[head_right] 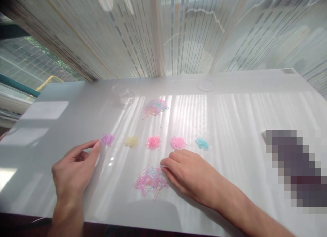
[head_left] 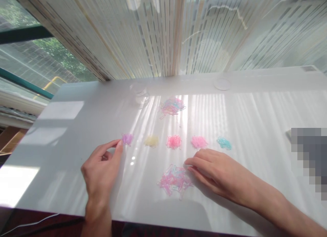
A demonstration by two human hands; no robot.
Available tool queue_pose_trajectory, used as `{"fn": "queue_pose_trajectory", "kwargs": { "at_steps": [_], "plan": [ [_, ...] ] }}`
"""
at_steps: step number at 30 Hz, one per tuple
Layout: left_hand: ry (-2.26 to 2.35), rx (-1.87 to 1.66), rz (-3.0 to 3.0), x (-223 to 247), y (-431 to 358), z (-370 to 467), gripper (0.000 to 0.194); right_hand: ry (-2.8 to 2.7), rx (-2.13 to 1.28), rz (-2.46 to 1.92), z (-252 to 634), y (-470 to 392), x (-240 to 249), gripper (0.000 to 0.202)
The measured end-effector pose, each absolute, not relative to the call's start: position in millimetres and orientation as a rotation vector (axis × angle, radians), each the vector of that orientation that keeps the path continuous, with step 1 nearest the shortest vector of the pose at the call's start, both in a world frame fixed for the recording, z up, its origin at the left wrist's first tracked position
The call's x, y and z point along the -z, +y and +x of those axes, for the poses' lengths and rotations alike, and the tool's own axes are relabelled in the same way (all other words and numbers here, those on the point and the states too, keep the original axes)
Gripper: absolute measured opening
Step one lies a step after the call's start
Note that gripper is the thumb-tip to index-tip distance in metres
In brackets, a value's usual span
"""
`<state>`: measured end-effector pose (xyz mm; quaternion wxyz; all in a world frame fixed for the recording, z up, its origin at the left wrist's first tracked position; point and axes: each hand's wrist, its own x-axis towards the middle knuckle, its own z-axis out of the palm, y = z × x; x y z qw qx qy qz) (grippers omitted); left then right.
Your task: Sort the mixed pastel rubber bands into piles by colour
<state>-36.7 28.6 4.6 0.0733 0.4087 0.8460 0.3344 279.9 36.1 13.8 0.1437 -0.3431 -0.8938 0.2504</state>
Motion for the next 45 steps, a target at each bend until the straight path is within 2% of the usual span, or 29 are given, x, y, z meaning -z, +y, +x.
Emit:
{"fn": "queue_pose_trajectory", "kwargs": {
  "at_steps": [12, 19, 22, 25, 29, 35, 45],
  "plan": [
    [2.512, -0.95, 1.218, 1, 26, -34, 0.029, -2.591, -0.678, -0.992, 280, 38, -11, 0.03],
    [2.511, -0.989, 1.291, 1, 19, -37, 0.022, -2.579, -0.698, -1.001, 280, 38, -9, 0.028],
    [2.323, -1.064, 1.606, 1, 11, -35, 0.015, -2.596, -0.735, -1.014, 279, 39, -10, 0.028],
    [1.86, -1.018, 2.029, 0, 2, -26, 0.009, -2.61, -0.761, -1.029, 279, 40, -13, 0.027],
    [1.397, -0.842, 2.251, -3, -8, -8, 0.016, -2.607, -0.865, -1.04, 280, 39, -16, 0.022],
    [1.319, -0.709, 2.28, 2, -17, 11, 0.015, -2.596, -0.956, -0.993, 277, 33, -14, 0.017],
    [1.322, -0.74, 2.26, 2, -17, 18, 0.007, -2.667, -0.901, -0.959, 269, 30, -10, 0.009]
  ]
}}
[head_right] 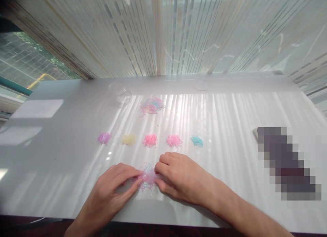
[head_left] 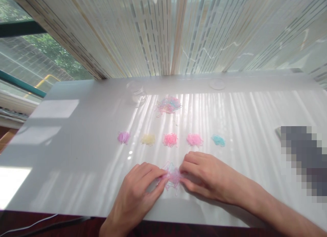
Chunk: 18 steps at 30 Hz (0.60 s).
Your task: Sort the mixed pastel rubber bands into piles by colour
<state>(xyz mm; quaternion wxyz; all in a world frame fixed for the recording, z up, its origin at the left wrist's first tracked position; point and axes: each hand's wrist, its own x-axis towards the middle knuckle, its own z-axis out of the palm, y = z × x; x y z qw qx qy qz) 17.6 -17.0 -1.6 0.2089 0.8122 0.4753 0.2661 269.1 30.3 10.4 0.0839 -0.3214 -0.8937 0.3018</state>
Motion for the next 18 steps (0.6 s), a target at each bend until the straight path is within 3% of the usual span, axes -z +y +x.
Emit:
{"fn": "queue_pose_trajectory", "kwargs": {
  "at_steps": [18],
  "plan": [
    [1.352, -0.805, 2.234, 2, -17, 6, 0.01, -2.602, -0.793, -0.976, 277, 35, -16, 0.012]
  ]
}}
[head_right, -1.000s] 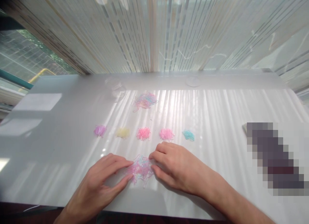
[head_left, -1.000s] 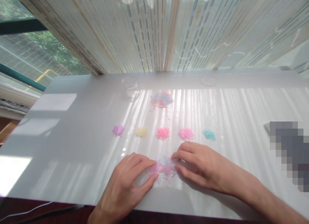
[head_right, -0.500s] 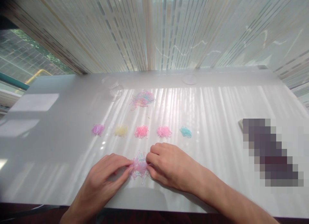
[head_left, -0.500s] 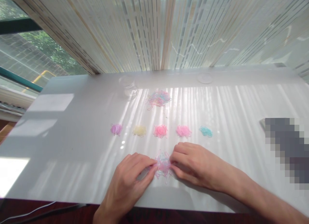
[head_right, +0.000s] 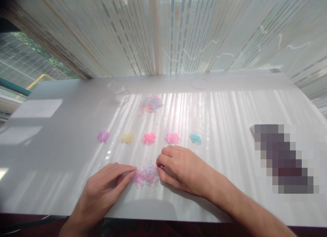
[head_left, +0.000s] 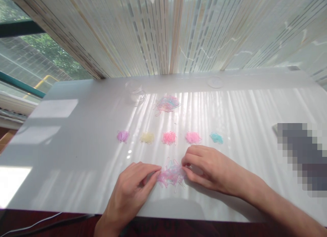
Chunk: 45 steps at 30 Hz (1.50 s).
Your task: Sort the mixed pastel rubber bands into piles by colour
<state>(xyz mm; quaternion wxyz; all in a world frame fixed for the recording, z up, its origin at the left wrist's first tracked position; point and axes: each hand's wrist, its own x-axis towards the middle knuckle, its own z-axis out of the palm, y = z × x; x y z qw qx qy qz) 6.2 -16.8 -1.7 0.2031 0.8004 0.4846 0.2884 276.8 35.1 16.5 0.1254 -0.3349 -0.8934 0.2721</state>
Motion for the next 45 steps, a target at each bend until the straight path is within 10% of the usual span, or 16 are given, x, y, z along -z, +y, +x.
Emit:
{"fn": "queue_pose_trajectory", "kwargs": {
  "at_steps": [45],
  "plan": [
    [1.375, -1.044, 1.916, -2, -17, 31, 0.02, -2.331, -0.704, -0.79, 273, 29, -10, 0.018]
  ]
}}
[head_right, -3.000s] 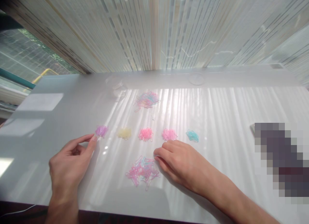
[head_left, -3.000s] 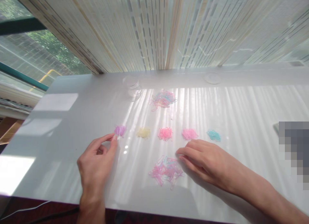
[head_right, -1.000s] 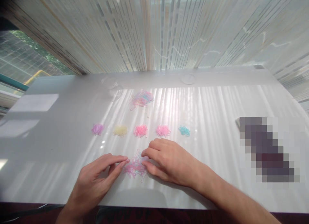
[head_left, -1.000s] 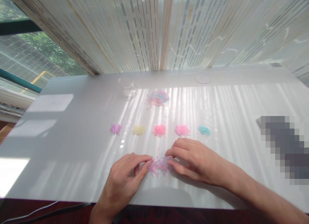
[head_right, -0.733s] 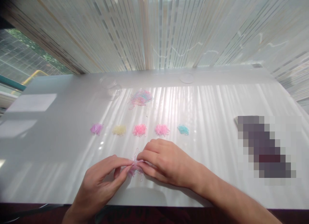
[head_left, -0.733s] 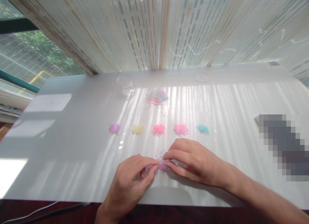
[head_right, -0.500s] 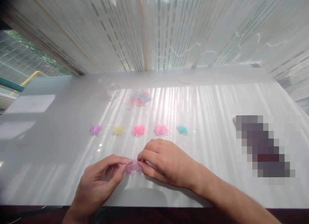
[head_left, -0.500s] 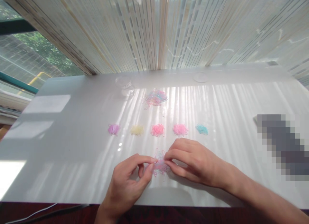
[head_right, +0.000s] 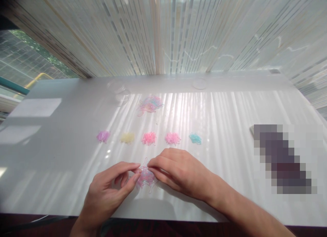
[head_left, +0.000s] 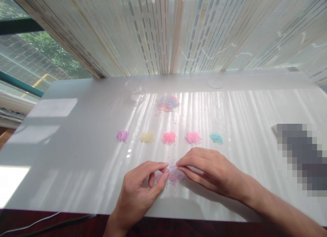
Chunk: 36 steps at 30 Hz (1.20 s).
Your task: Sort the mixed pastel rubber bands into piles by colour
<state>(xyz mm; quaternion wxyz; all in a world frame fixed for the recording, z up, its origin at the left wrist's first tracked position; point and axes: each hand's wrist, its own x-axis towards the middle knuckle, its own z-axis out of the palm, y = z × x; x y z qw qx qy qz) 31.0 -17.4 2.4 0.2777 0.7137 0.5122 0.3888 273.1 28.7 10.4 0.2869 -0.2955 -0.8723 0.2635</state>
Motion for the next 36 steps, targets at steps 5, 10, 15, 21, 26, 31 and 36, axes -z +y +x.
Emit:
{"fn": "queue_pose_trajectory", "kwargs": {
  "at_steps": [5, 10, 15, 21, 26, 31, 36],
  "plan": [
    [1.33, -1.081, 1.972, -4, -13, 38, 0.015, -2.308, -0.692, -0.819, 271, 26, -10, 0.019],
    [1.328, -1.078, 2.0, -4, -11, 40, 0.012, -2.301, -0.702, -0.804, 270, 26, -12, 0.018],
    [1.536, -1.117, 2.021, -1, -2, 42, 0.009, -2.307, -0.475, -0.93, 273, 31, -9, 0.018],
    [1.74, -1.125, 2.0, 0, 11, 47, 0.005, -2.387, -0.417, -0.944, 273, 35, -5, 0.025],
    [1.841, -1.059, 2.042, 0, 18, 55, 0.007, -2.453, -0.432, -0.898, 273, 35, -7, 0.032],
    [1.985, -0.963, 2.004, 4, 23, 63, 0.009, -2.473, -0.412, -0.879, 275, 35, -10, 0.035],
    [2.03, -0.878, 1.882, 6, 25, 65, 0.01, -2.485, -0.403, -0.883, 276, 34, -12, 0.036]
  ]
}}
